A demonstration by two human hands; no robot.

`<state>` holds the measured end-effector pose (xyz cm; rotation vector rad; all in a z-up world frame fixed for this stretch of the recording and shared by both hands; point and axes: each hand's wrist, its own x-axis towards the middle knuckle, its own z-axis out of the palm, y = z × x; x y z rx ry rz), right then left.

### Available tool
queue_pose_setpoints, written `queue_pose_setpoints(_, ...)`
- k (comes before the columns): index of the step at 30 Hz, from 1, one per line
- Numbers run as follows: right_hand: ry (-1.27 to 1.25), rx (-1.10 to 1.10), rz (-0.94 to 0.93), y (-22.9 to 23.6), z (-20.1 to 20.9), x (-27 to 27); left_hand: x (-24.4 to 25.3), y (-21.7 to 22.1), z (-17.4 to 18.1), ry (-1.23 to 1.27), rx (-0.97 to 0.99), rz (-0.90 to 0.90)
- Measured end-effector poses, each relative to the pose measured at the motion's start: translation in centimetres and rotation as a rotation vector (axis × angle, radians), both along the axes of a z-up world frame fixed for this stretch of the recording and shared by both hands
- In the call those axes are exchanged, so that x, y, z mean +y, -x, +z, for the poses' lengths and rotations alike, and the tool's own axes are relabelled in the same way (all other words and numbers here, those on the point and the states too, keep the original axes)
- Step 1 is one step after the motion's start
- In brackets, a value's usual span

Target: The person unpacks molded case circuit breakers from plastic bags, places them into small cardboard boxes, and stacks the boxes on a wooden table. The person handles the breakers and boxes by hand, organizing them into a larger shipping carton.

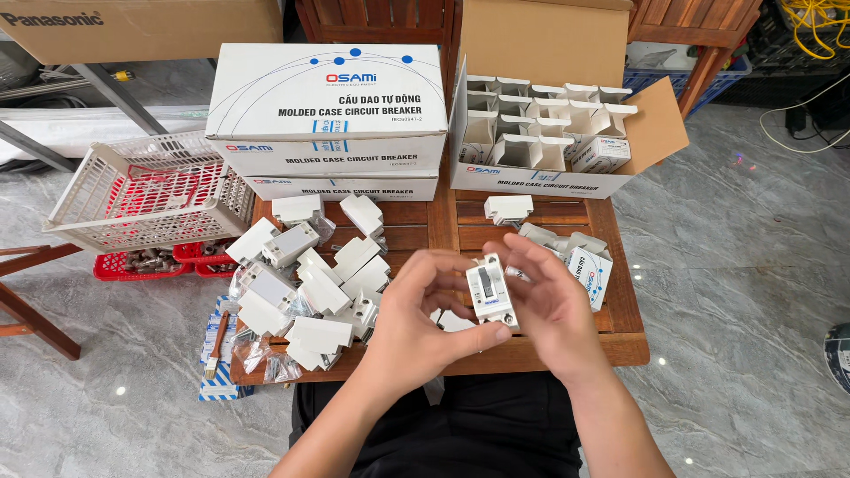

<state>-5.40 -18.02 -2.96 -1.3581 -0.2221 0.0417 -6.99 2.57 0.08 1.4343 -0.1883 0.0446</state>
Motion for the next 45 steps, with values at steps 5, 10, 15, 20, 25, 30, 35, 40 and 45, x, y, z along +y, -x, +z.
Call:
queue_pose_setpoints(5, -0.157, 0.146, 0.130, 0.4, -1.4, -1.3, 0.1, -0.2, -0.3, -0.302, -0.326, 0.105)
queue_pose_setpoints(10, -0.200, 0.192, 0.117, 0.8, -2.2, -1.2, 0.8, 0.3, 0.7, -0.264, -0.198, -0.057)
queue_pose_setpoints(15, 0.118, 0.055, 0.300, 0.1, 0.0, -1.7, 1.5, -0.1, 0.8, 0.002, 0.476, -0.346)
queue_pose_setpoints(20, 0.158, 0.018, 0.174, -0.3, 0.8, -1.0, 0.4, 0.8, -2.4, 0.334, 0.575, -0.380)
queue_pose_setpoints(25, 0.396, -0.256, 0.111, 0.8, 2.4, 0.3, -0.9, 0.9, -3.2, 0.653, 0.678, -0.355)
queue_pose_setpoints(30, 0.634, -0.479, 0.068, 1.1, 2.6, 1.3, -1.9, 1.2, -3.0, 0.423, 0.769, -0.153)
queue_pose_setpoints(35, 0.614, -0.560, -0.024, 1.1, 1.3, 1.7, -2.0, 1.4, 1.0, 0.214, 0.774, -0.141)
queue_pose_setpoints(40, 0.568, -0.465, -0.051, 1.3, 0.5, 2.3, -1.7, 1.2, 1.4, 0.059, 0.802, -0.131)
queue_pose_setpoints(45, 0.603, -0.443, -0.160, 1.8, 0.8, 3.0, -1.1, 0.8, 2.4, 0.031, 0.785, -0.192)
